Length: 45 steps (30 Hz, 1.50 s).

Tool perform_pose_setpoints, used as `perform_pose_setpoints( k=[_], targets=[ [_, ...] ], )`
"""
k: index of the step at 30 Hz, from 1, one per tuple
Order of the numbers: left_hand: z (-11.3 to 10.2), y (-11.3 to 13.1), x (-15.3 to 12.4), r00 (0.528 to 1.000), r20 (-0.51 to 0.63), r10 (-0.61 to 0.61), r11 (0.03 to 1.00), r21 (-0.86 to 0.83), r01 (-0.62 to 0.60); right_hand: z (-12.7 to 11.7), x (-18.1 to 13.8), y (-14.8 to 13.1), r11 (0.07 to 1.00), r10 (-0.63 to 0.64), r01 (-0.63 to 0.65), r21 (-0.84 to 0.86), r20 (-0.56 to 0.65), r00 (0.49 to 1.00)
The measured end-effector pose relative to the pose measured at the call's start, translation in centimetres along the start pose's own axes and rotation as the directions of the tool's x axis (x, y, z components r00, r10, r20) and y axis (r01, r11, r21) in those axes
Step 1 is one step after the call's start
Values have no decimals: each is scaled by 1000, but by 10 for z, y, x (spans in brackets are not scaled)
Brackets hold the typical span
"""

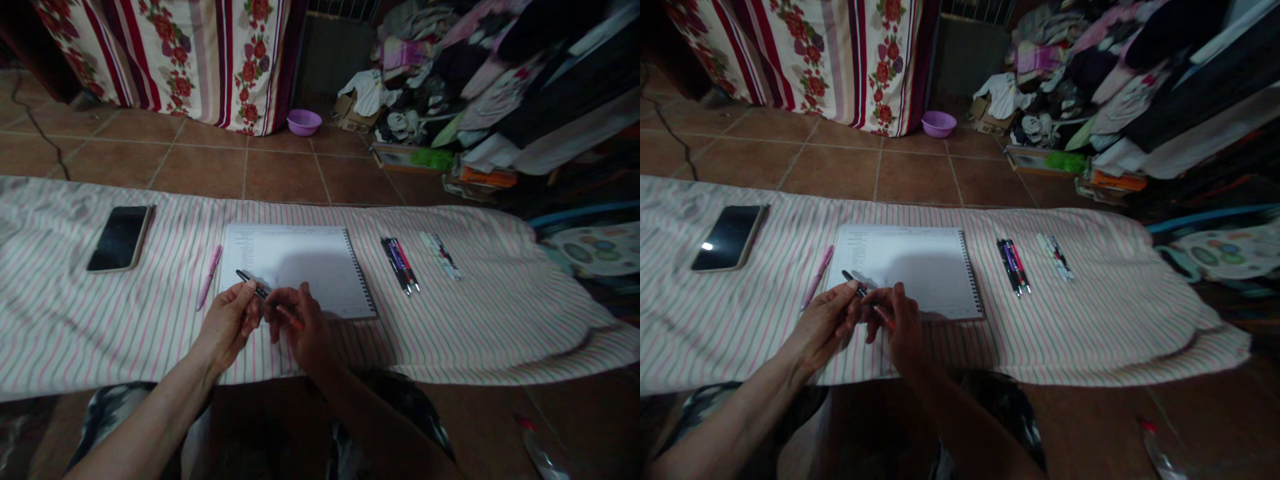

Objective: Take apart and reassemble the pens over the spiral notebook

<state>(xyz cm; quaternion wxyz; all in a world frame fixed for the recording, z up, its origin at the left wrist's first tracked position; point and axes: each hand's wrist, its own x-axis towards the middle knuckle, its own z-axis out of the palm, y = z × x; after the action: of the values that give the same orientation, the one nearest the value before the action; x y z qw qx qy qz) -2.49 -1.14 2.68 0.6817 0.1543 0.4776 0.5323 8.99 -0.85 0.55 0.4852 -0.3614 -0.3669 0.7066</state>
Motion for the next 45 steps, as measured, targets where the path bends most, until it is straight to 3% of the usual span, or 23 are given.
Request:
perform_pose_setpoints(
  k=[6, 11, 18, 24, 29, 35, 39, 45],
  targets=[
    [-3, 2, 1, 1000, 17, 4, 998, -66, -3, 3, 2, -1, 998, -18, 11, 57, 126, 992],
    [-7, 10, -1, 998, 51, 33, 997, -65, -29, 3, 3, -5, 984, 47, -84, 158, 222, 974],
    [-10, 16, -2, 997, 47, 57, 998, -9, -57, 5, 4, -5, 951, 207, -237, 199, 158, 965],
    [-17, 21, 0, 994, -20, 105, 994, -17, -106, 4, 5, -6, 938, 266, -301, 171, 202, 943],
    [-23, 23, 0, 987, -59, 148, 989, -1, -149, 6, 7, -3, 888, 361, -419, 187, 277, 890],
    [-31, 23, 2, 988, -49, 148, 989, -4, -148, 13, 9, -3, 907, 351, -376, 188, 153, 924],
    [-37, 29, 5, 976, -112, 185, 981, -45, -191, 17, 8, -5, 929, 328, -348, 125, 157, 932],
    [-47, 36, 6, 956, -181, 230, 966, -73, -246, 17, 8, 6, 963, 130, -114, -245, 50, 990]
  ],
)
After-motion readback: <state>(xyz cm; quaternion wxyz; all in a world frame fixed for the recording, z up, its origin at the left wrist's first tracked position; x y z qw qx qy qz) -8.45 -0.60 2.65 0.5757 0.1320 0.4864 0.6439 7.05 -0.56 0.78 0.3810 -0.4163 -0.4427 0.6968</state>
